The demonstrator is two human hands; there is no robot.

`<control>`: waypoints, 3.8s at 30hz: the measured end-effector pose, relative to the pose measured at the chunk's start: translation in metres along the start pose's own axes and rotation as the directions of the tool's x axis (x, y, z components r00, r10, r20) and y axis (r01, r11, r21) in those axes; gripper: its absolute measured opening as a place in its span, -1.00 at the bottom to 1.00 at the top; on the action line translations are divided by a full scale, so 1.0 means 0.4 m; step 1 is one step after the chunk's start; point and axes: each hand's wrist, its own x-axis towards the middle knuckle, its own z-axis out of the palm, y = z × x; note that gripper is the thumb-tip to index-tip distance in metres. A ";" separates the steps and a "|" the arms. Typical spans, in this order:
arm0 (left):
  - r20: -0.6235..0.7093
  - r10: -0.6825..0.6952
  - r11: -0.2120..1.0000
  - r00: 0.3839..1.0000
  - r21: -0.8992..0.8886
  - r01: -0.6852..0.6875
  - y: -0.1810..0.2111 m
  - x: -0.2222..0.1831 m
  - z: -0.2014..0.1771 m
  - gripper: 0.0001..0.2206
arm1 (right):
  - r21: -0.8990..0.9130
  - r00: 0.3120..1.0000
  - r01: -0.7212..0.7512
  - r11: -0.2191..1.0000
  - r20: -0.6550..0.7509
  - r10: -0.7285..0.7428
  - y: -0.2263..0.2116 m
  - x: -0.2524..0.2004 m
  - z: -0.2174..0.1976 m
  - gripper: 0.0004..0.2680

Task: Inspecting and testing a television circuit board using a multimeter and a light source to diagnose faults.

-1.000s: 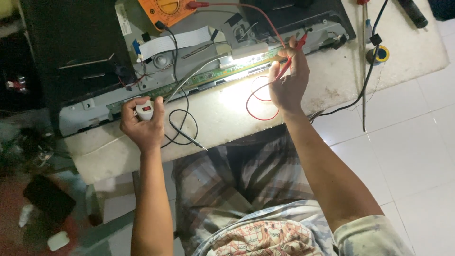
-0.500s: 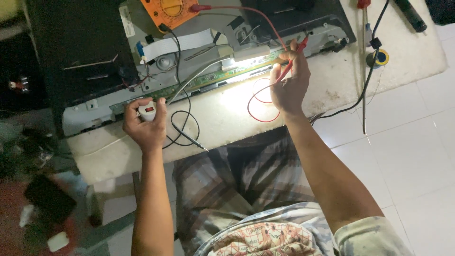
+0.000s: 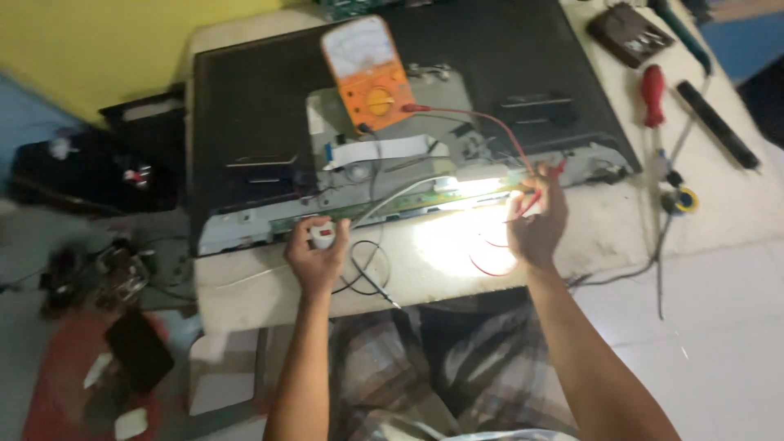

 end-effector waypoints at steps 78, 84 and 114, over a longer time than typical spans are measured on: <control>0.126 0.353 0.934 0.927 -0.100 -0.343 0.120 0.195 0.312 -0.76 | 0.147 0.988 -0.152 0.977 0.017 0.151 -0.093 0.035 -0.027 -0.83; 0.192 0.389 0.921 0.901 -0.105 -0.375 0.111 0.184 0.324 -0.75 | -0.006 0.979 -0.201 0.980 0.021 0.201 -0.069 0.014 -0.014 -0.80; 0.541 0.244 0.824 0.805 0.322 -0.467 0.120 0.191 0.238 -0.43 | 0.028 0.976 -0.216 0.976 0.012 0.216 -0.068 0.025 -0.009 -0.86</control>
